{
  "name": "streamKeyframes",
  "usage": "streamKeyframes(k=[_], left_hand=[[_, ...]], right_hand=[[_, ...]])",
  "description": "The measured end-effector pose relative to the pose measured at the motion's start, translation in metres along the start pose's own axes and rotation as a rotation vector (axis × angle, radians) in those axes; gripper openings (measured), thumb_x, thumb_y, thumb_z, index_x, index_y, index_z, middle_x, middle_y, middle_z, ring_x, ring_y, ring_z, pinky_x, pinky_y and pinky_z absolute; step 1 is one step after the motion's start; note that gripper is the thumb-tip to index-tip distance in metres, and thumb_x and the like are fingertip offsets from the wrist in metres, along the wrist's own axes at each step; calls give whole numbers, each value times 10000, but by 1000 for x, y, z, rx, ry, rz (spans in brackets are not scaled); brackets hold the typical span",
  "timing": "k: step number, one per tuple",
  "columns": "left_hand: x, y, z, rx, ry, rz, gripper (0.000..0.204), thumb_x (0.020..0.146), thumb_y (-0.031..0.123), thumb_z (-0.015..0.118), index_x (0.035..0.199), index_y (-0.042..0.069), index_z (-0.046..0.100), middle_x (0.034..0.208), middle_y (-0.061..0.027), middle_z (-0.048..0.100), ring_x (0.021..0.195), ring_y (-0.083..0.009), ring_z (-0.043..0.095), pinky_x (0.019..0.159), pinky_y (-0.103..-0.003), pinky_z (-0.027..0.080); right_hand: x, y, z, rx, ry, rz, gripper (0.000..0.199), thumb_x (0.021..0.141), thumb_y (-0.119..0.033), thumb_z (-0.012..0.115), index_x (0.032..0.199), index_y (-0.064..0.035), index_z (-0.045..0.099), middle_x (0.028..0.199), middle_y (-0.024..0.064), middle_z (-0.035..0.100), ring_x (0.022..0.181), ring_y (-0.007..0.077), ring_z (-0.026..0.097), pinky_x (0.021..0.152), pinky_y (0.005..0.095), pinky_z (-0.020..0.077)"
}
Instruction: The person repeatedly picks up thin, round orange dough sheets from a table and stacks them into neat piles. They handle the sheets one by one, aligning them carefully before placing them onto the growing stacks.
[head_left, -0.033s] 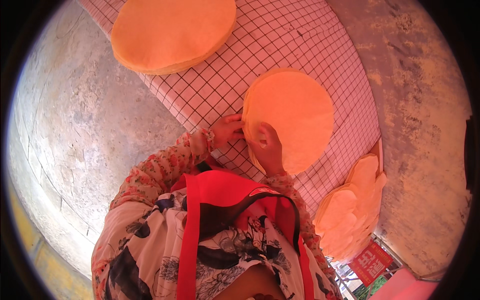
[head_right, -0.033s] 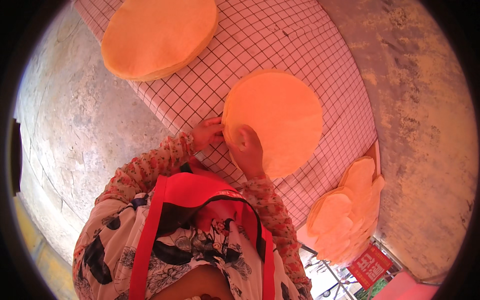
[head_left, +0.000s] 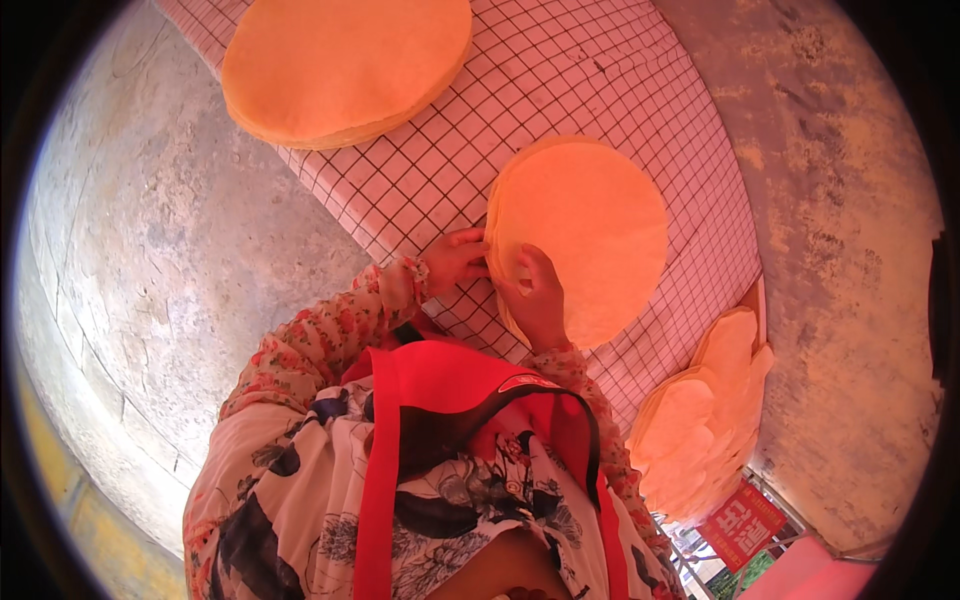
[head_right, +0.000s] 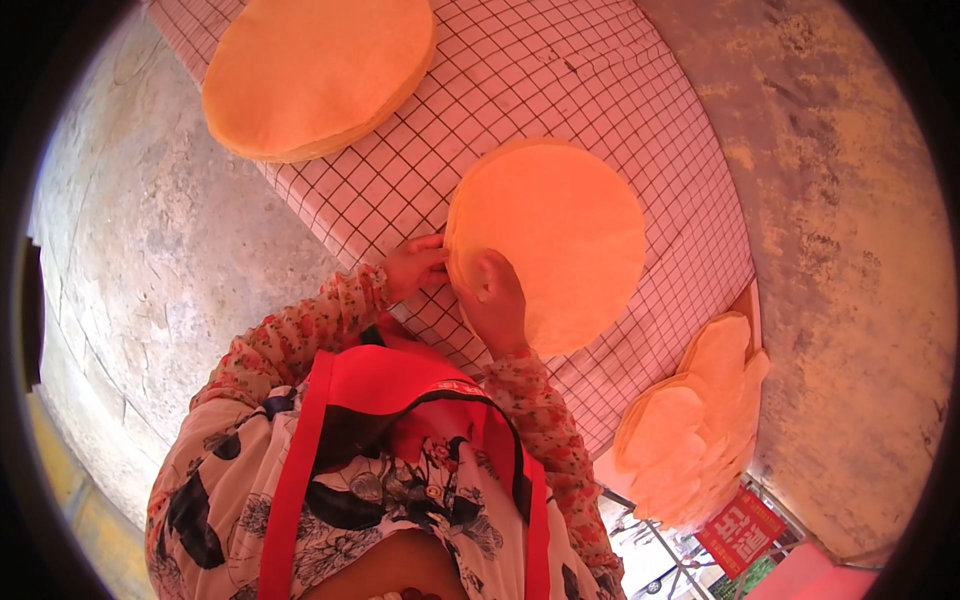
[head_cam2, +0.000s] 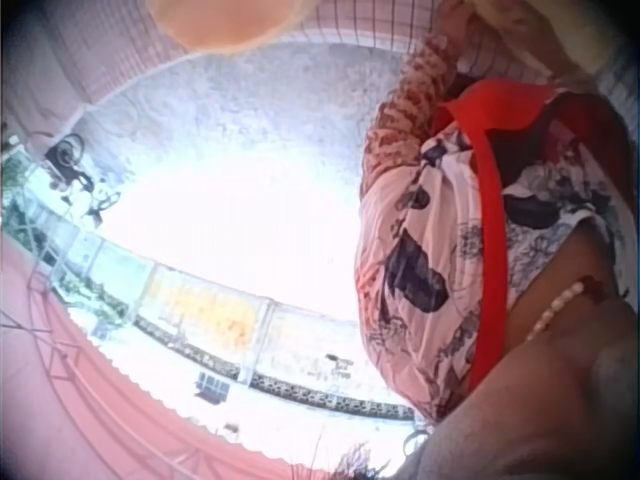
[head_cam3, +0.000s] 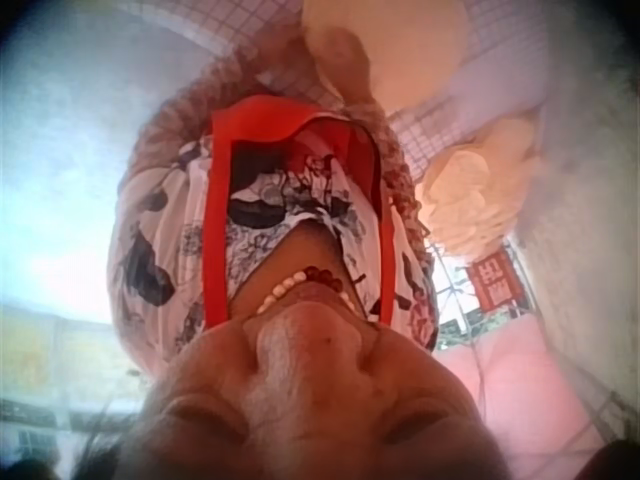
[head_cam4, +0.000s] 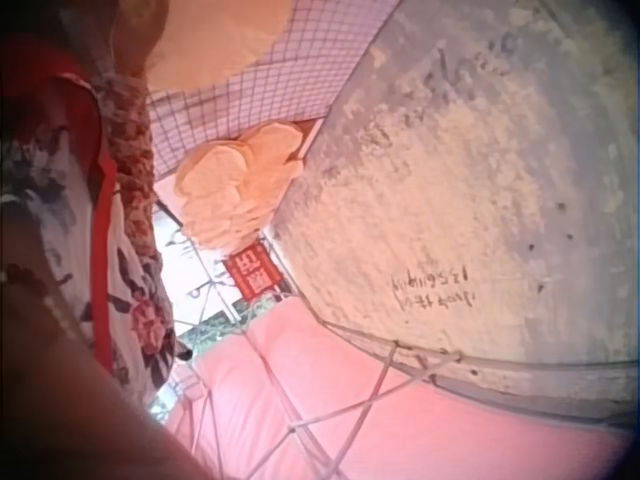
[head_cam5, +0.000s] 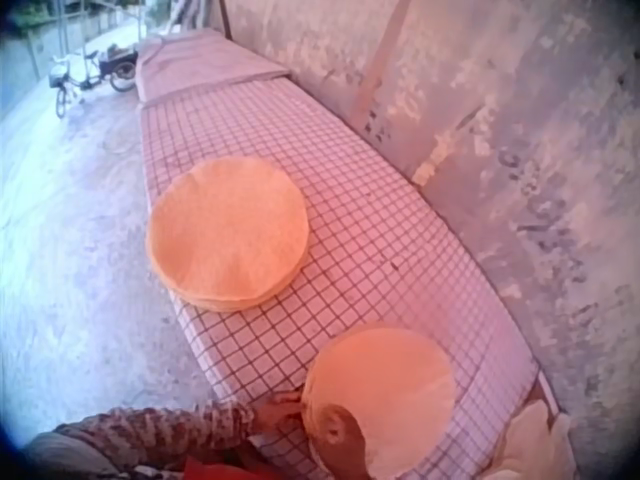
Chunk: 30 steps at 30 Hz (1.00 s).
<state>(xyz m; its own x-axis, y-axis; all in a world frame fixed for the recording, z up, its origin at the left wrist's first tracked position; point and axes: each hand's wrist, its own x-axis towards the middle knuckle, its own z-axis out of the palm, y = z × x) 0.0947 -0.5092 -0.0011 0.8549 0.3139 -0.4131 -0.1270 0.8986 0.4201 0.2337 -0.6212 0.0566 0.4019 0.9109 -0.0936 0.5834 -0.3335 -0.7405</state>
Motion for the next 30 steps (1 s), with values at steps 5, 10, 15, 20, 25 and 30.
streamKeyframes(k=[5,10,15,20,25,30], left_hand=[[1,-2,2,61,45,-6,320,973,169,438,1255,32,497,1185,-63,578,1068,-170,576,943,-339,473],[1,-1,8,144,72,17,308,970,151,413,1237,29,506,1169,-59,582,1058,-161,575,933,-329,477],[7,-3,9,162,57,72,295,964,145,408,1207,30,529,1137,-52,592,1052,-139,568,890,-314,486],[-1,0,13,214,79,42,288,962,160,431,1198,31,534,1106,-47,599,1050,-132,564,865,-301,488],[1,-5,5,91,13,37,315,956,162,479,1241,27,495,1146,-43,578,1072,-143,555,890,-308,486],[-2,-3,11,69,11,74,353,941,146,517,1270,27,468,1208,-53,541,1101,-150,539,913,-316,482]], right_hand=[[-1,-4,-3,240,-20,138,364,757,-193,715,1022,18,582,1142,178,586,969,304,614,754,342,520],[0,-5,6,-186,94,-123,214,773,-102,636,953,4,589,1091,168,604,916,323,615,704,366,526],[1,-12,15,-400,186,-249,212,759,-82,620,960,-22,591,1047,126,609,914,298,604,718,377,521],[0,-20,21,-457,193,-281,274,751,-99,647,1007,-24,583,1045,104,595,934,279,592,728,362,521],[-4,-22,14,-379,171,-309,290,763,-111,663,1023,-13,578,1075,128,598,947,296,592,732,379,516],[-5,-9,9,-67,110,-22,275,798,-116,643,1035,-2,563,1007,174,617,867,330,612,719,405,509]])
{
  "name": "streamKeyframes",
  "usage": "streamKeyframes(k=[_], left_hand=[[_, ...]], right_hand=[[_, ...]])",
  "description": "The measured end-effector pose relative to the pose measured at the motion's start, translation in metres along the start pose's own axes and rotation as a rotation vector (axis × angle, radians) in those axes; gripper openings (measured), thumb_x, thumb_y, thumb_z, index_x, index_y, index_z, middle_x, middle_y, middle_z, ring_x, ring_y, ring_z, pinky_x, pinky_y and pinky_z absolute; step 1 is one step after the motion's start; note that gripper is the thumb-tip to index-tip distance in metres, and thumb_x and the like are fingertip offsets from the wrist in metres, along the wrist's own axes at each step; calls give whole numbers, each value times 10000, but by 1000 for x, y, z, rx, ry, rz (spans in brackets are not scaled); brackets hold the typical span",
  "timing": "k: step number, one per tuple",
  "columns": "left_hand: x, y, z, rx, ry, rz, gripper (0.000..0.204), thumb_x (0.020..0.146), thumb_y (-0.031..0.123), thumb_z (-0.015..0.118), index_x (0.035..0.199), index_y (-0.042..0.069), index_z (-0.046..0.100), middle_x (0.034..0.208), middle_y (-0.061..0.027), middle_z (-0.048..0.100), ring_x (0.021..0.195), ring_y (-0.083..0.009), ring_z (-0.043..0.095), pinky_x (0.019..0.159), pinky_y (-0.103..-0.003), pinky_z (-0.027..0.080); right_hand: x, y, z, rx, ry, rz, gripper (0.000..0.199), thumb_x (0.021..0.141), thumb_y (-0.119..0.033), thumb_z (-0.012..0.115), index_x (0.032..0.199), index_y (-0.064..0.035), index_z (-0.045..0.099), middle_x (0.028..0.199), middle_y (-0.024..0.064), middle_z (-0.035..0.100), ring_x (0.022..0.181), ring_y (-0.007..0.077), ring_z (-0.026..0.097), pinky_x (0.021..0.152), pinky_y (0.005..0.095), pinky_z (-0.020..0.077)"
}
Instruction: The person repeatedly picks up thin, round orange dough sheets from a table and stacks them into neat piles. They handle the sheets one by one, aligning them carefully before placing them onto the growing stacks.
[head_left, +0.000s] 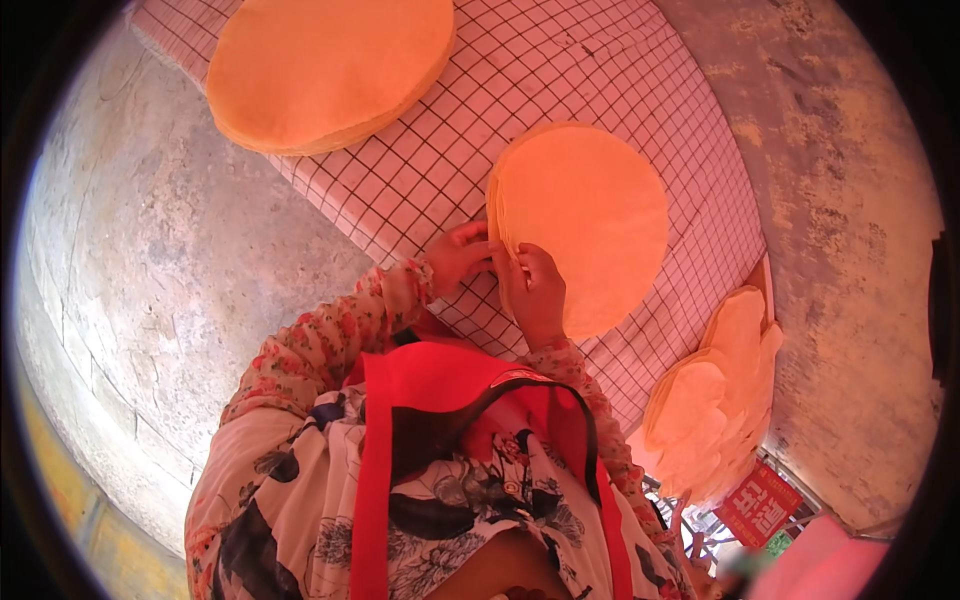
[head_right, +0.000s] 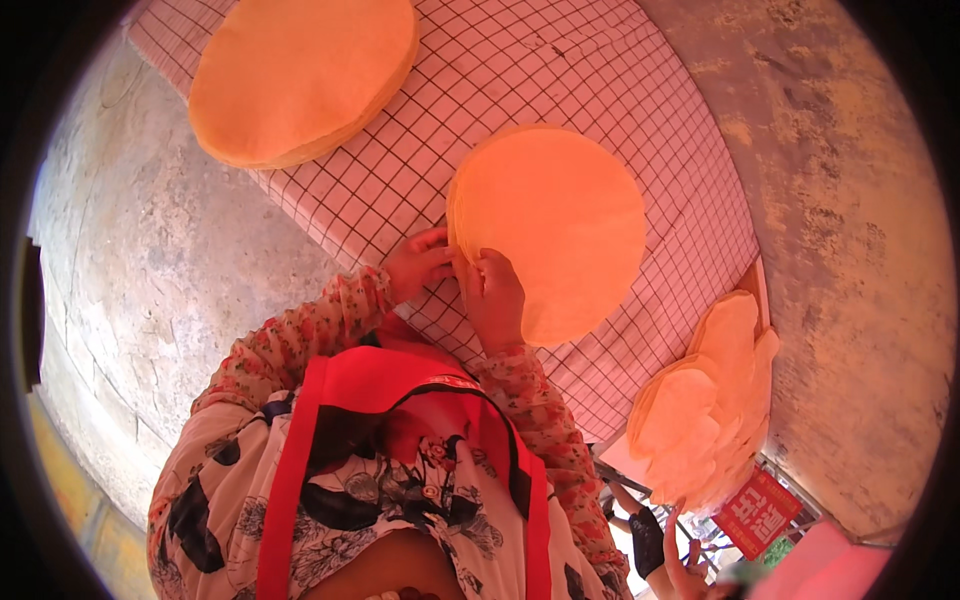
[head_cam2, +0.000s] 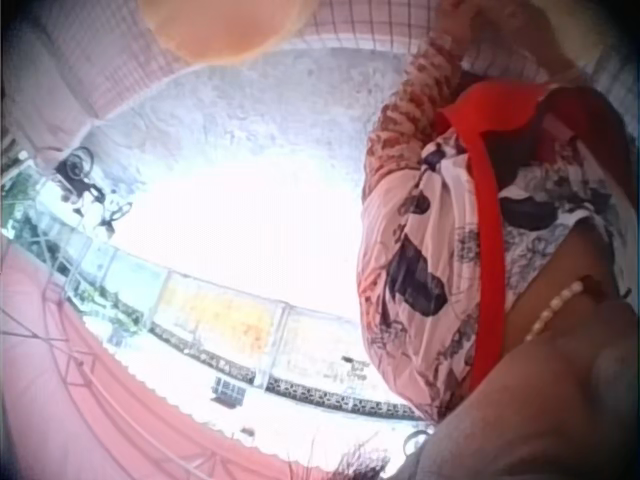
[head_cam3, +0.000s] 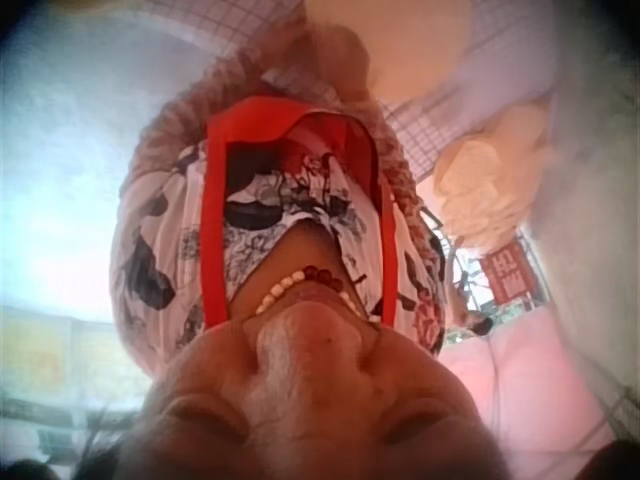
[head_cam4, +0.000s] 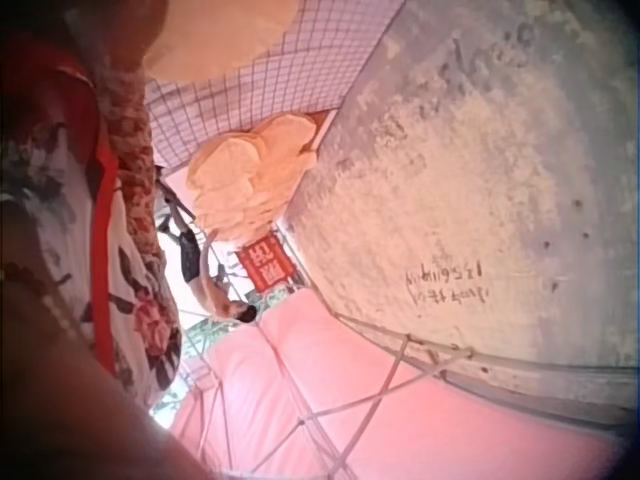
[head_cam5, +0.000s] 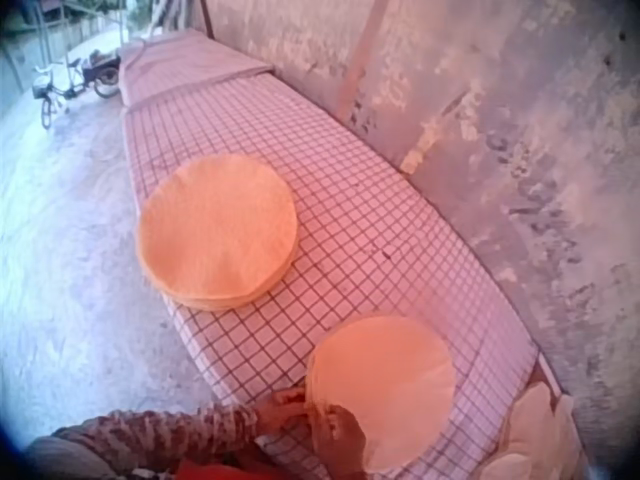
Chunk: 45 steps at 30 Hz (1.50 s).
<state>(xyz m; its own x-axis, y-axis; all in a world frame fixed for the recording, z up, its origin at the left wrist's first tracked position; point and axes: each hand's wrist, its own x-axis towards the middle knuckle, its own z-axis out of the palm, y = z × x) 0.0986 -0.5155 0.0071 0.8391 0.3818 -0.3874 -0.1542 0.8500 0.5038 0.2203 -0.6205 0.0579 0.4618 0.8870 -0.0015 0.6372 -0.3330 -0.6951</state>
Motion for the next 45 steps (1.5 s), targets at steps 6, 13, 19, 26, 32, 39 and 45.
streamKeyframes(k=[6,13,19,26,32,39,45], left_hand=[[9,-6,3,135,256,-63,319,936,198,526,1204,25,538,1074,-38,611,976,-145,599,830,-318,519],[12,-18,-1,170,396,-46,278,933,238,530,1091,20,600,971,-38,642,886,-136,611,757,-289,521],[10,-10,3,182,381,-54,293,944,239,516,1124,17,583,996,-45,641,892,-146,617,756,-298,521],[12,-11,1,177,408,-92,319,954,253,495,1151,11,565,1020,-60,639,894,-162,624,726,-315,534],[9,-4,5,237,475,-92,307,952,246,494,1129,9,575,999,-70,645,864,-166,634,703,-315,542],[14,-10,15,184,380,-82,279,945,222,481,1065,0,601,922,-72,654,779,-152,646,614,-280,556],[7,-4,11,209,396,-59,289,955,240,475,1117,26,581,938,-57,646,815,-144,628,664,-281,543]], right_hand=[[1,-7,13,-346,114,-188,187,837,-150,623,961,-15,589,962,155,618,843,315,614,701,380,514],[-7,-9,18,-531,92,-325,224,812,-158,628,996,-40,579,963,107,605,862,294,607,706,356,523],[31,-14,8,-362,144,-152,137,805,-119,624,898,-24,591,893,133,622,758,301,614,666,359,516],[77,-22,-248,-13,115,14,50,890,-5,531,849,15,553,1124,67,639,745,46,512,629,202,429],[67,-150,-286,-433,54,-269,90,844,72,481,880,33,554,1149,144,621,883,184,628,715,254,488],[25,-21,-56,-600,-212,-279,200,783,-39,548,982,-24,554,945,82,596,818,257,617,607,365,532],[7,-7,-5,-533,-82,-310,211,778,-98,603,966,-20,548,955,68,593,825,256,609,609,357,534]])
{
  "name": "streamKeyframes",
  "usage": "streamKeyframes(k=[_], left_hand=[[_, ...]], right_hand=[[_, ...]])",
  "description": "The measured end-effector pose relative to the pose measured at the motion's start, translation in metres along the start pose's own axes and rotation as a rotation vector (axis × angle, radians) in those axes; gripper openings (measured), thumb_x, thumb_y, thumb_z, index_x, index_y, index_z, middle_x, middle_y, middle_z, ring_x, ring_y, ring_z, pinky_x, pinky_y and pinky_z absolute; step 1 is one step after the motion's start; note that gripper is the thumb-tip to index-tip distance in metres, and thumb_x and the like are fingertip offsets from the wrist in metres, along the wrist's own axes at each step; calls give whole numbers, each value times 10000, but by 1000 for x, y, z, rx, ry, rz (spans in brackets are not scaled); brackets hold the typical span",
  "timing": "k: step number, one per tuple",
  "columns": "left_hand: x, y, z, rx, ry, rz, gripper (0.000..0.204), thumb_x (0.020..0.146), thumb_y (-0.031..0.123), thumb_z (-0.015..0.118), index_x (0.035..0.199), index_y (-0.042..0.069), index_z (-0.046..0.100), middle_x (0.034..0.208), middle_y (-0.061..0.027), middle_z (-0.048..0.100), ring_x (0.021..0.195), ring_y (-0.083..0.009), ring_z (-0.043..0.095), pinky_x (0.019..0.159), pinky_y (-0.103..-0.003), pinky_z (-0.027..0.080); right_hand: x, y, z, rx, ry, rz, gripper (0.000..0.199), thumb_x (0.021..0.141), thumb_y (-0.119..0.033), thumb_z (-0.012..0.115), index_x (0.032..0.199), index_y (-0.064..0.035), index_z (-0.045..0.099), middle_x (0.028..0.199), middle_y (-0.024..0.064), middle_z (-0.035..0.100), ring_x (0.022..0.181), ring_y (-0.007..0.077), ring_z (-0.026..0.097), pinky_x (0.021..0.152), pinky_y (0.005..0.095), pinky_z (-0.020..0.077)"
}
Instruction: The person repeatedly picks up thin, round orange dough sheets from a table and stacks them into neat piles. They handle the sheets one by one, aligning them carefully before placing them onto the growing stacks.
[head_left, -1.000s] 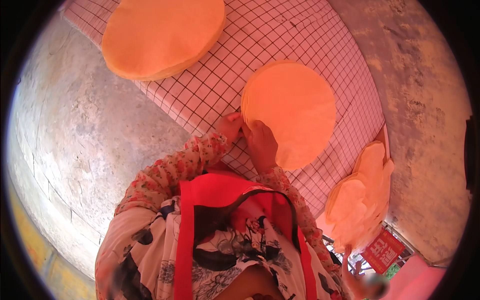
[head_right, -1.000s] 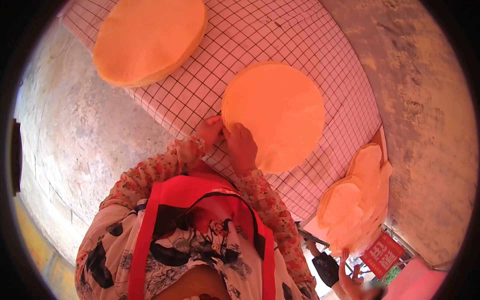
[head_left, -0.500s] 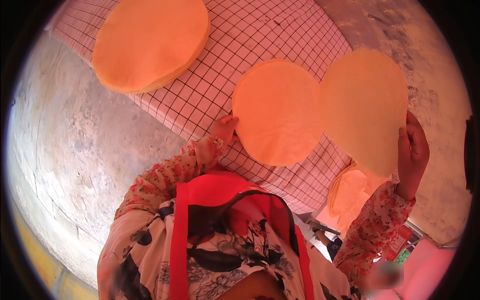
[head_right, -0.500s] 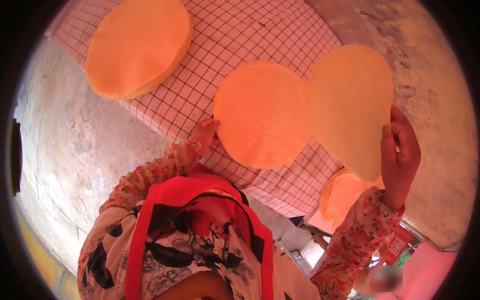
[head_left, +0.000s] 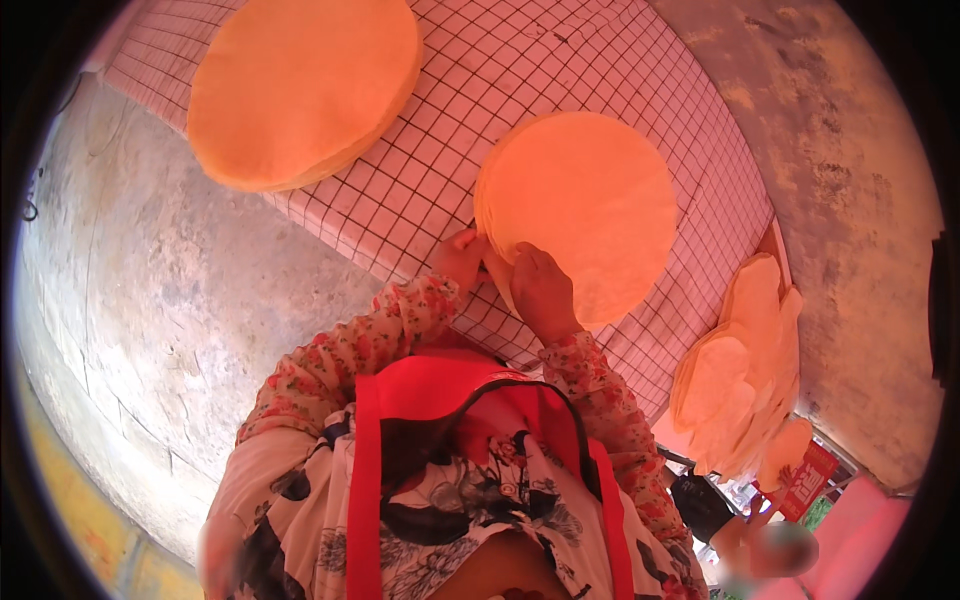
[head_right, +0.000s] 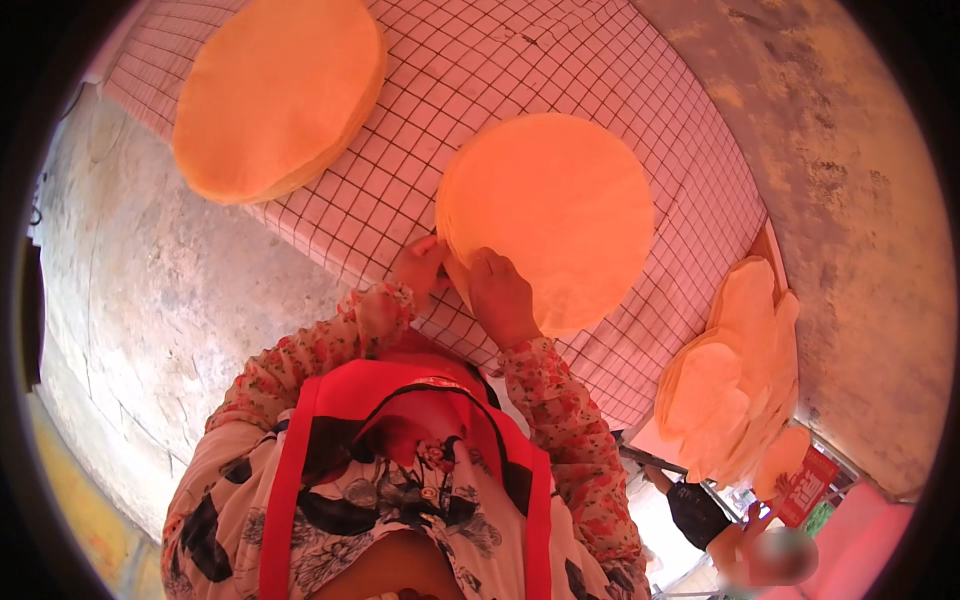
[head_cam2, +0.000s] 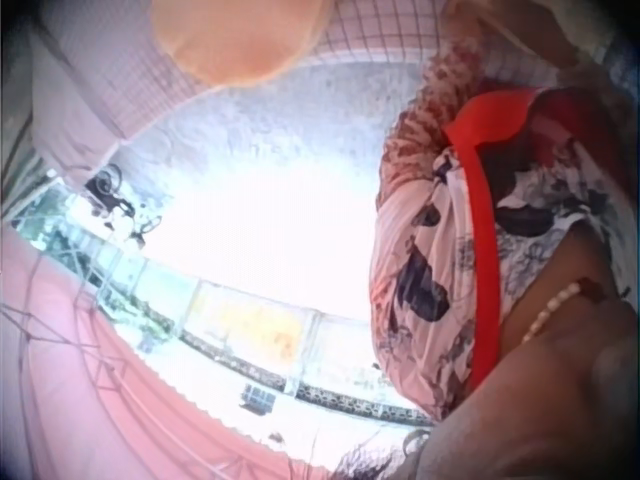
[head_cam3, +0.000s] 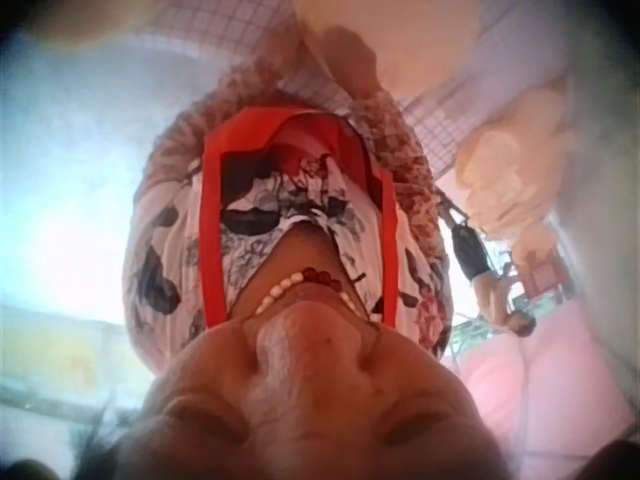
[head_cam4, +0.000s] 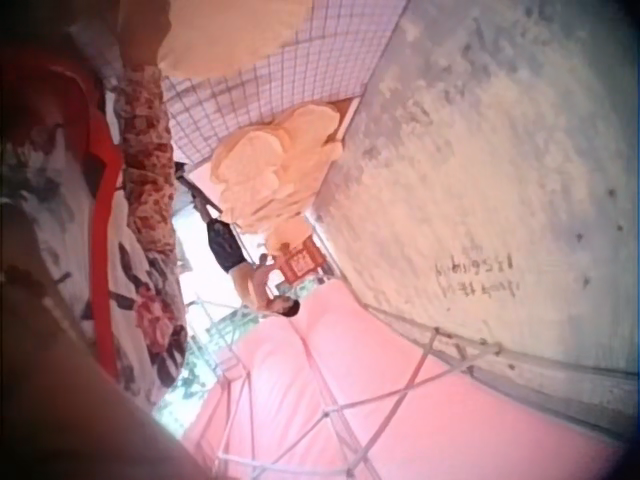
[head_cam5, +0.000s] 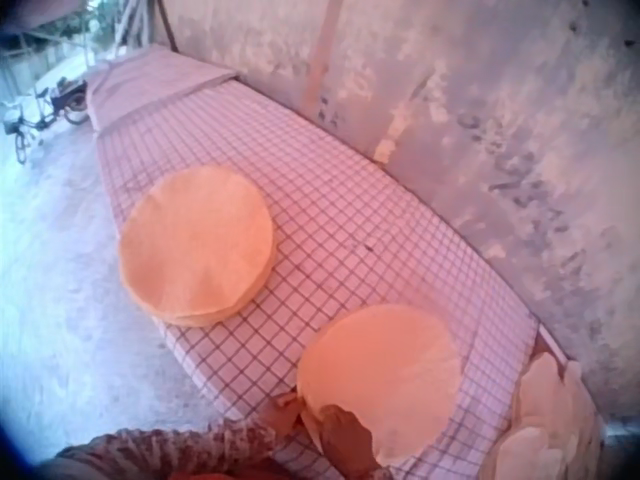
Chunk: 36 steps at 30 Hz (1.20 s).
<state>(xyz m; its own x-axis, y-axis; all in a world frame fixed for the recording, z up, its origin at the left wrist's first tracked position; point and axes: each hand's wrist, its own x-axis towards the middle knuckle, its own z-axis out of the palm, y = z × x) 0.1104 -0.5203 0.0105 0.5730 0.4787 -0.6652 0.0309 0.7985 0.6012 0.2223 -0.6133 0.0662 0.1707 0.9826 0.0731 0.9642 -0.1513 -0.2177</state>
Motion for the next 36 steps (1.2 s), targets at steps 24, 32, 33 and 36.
streamKeyframes(k=[24,32,33,36], left_hand=[[-16,49,37,-65,-295,-90,296,939,240,493,1136,25,542,1126,-93,589,1074,-218,552,896,-351,474],[32,28,74,-327,-373,-345,562,967,382,456,1351,-18,363,1298,-208,459,1223,-338,438,1070,-456,348],[32,29,92,-380,-373,-339,580,966,396,449,1360,-19,356,1316,-193,456,1239,-324,425,1061,-448,351],[36,41,137,-513,-366,-302,614,966,428,427,1379,-18,342,1353,-160,449,1271,-295,402,1044,-432,357]], right_hand=[[-6,16,-42,138,-63,389,241,754,-160,581,952,-27,550,865,140,619,716,296,630,586,391,523],[40,100,-280,357,268,291,316,708,-46,557,1012,-39,641,877,169,656,825,311,647,709,362,506],[28,102,-320,596,311,358,328,720,-56,569,1037,-8,637,896,149,673,818,235,658,728,327,510],[-10,116,-375,1153,532,405,262,824,-35,607,1073,48,604,945,104,675,840,166,660,740,282,544]])
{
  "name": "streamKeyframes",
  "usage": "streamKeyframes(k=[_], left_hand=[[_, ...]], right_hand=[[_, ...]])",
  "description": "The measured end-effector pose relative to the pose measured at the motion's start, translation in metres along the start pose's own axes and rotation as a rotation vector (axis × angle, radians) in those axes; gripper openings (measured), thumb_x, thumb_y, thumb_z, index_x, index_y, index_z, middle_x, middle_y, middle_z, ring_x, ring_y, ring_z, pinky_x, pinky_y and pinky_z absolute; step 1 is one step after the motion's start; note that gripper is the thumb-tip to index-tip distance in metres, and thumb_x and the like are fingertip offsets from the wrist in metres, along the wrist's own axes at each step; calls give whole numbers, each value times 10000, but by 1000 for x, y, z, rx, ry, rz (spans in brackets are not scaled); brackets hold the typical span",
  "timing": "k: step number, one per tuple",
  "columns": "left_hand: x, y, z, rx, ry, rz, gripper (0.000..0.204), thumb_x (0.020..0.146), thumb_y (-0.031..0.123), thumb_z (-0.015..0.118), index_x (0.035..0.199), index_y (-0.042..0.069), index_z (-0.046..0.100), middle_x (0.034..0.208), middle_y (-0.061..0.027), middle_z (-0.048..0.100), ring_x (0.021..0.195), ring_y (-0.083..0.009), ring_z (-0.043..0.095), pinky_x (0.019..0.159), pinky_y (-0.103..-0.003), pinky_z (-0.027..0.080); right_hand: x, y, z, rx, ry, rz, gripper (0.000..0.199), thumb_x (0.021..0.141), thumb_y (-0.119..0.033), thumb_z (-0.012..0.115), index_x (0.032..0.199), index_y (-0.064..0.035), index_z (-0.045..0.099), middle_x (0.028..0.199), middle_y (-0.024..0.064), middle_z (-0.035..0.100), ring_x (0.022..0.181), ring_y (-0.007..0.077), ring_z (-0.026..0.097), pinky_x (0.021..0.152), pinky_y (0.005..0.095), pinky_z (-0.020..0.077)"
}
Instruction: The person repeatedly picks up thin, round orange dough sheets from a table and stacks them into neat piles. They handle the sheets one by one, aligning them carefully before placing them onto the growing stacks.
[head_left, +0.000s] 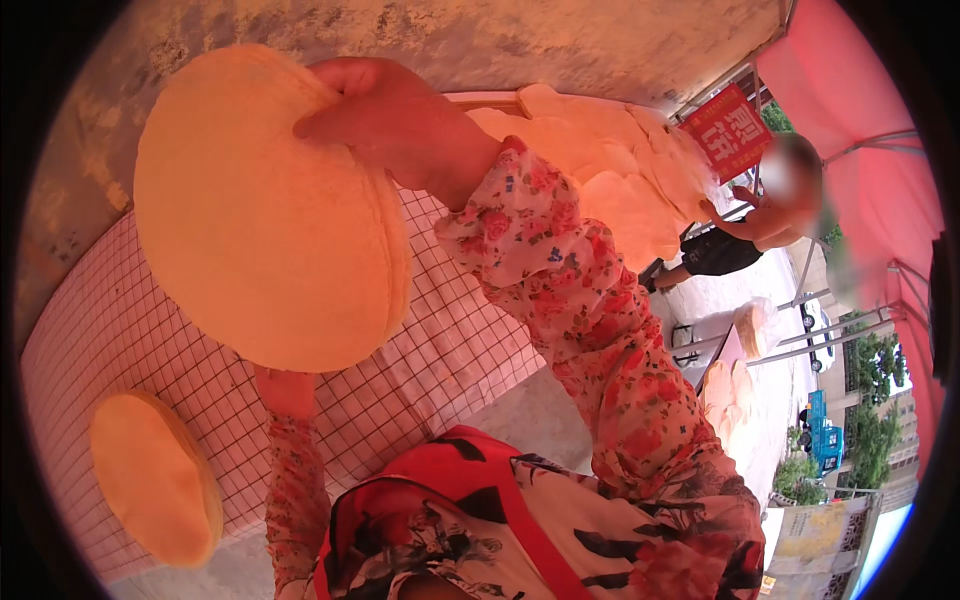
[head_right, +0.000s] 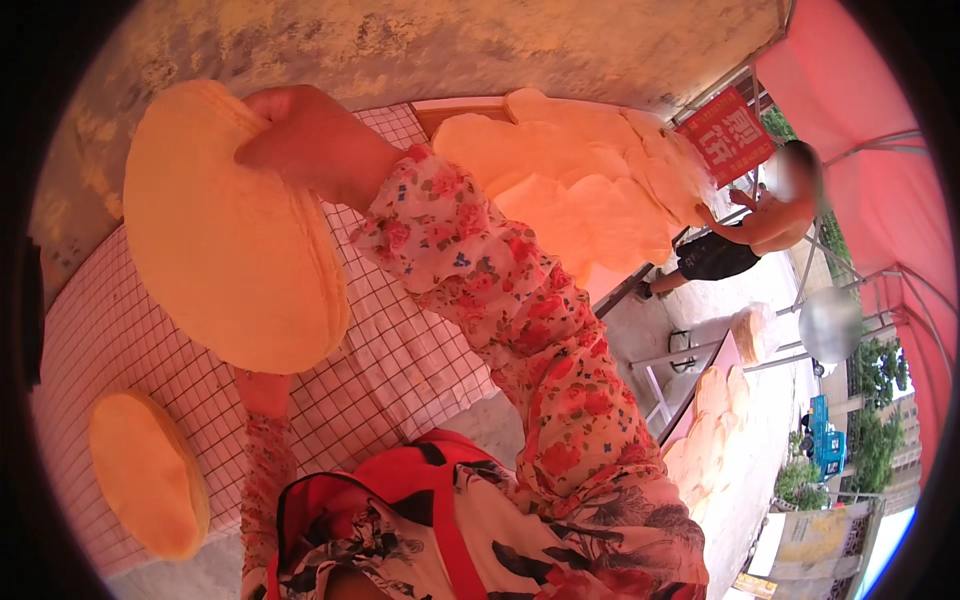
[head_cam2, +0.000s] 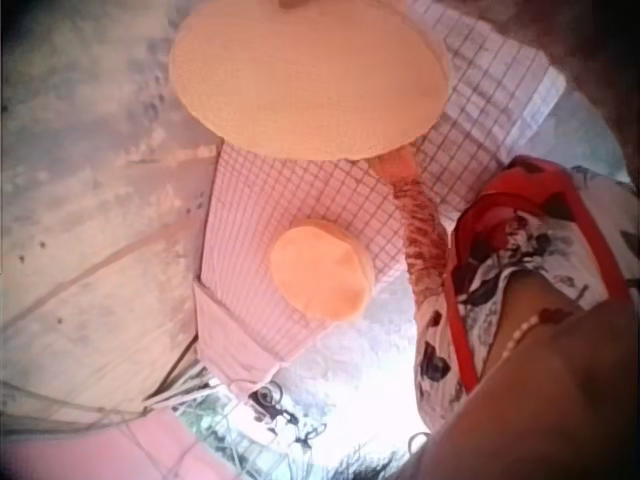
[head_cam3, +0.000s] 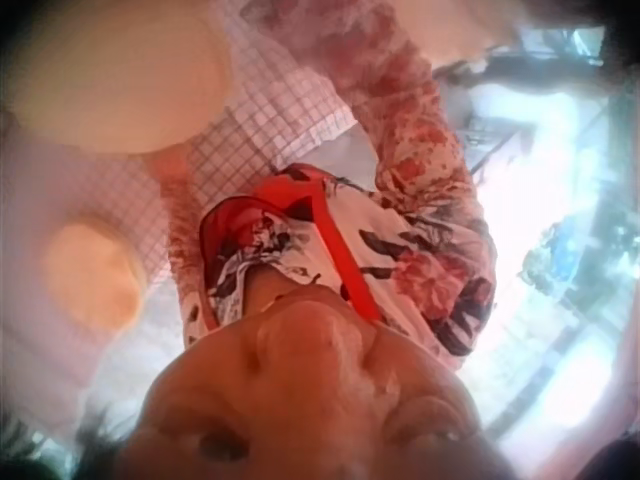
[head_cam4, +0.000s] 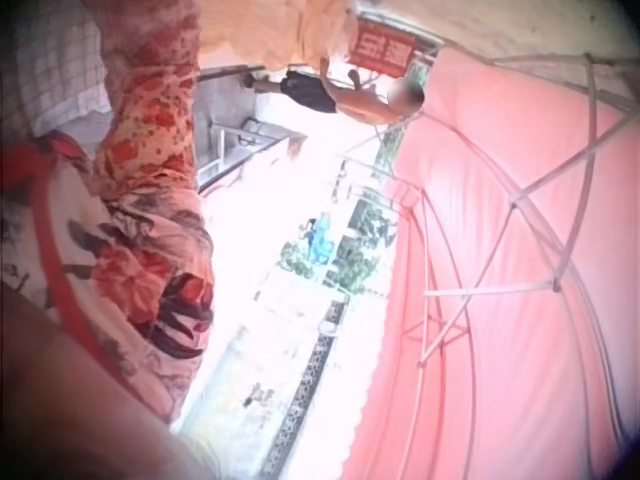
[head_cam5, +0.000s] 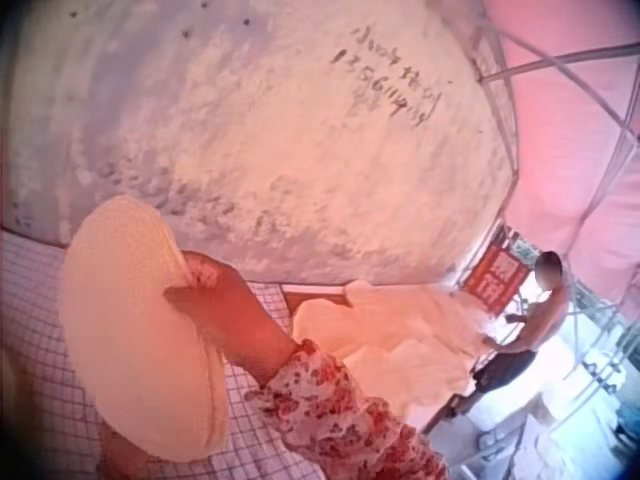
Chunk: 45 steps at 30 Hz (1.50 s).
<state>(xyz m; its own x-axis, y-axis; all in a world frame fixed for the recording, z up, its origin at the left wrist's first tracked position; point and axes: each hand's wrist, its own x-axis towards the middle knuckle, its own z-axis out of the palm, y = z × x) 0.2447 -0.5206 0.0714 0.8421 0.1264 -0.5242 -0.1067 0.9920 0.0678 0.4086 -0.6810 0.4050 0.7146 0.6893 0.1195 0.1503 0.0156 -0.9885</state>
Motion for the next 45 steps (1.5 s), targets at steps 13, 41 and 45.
streamKeyframes(k=[13,41,45], left_hand=[[1,30,-74,71,-199,-132,579,991,467,298,1397,57,340,1385,-111,437,1260,-255,435,1045,-426,355],[42,42,-69,825,219,304,252,948,241,505,1083,28,506,943,-57,612,790,-158,608,626,-310,510],[38,39,-58,798,218,258,166,934,181,528,993,26,522,889,-48,600,757,-135,597,614,-276,493]], right_hand=[[-175,375,-64,504,527,627,351,925,-68,490,1265,7,445,1245,121,550,1114,233,564,944,355,480],[-219,347,-67,613,645,696,167,895,-81,526,1010,35,565,1002,114,638,911,217,623,841,338,498],[-214,344,-71,601,607,768,172,875,-87,561,980,48,574,969,110,641,896,199,620,836,321,491]])
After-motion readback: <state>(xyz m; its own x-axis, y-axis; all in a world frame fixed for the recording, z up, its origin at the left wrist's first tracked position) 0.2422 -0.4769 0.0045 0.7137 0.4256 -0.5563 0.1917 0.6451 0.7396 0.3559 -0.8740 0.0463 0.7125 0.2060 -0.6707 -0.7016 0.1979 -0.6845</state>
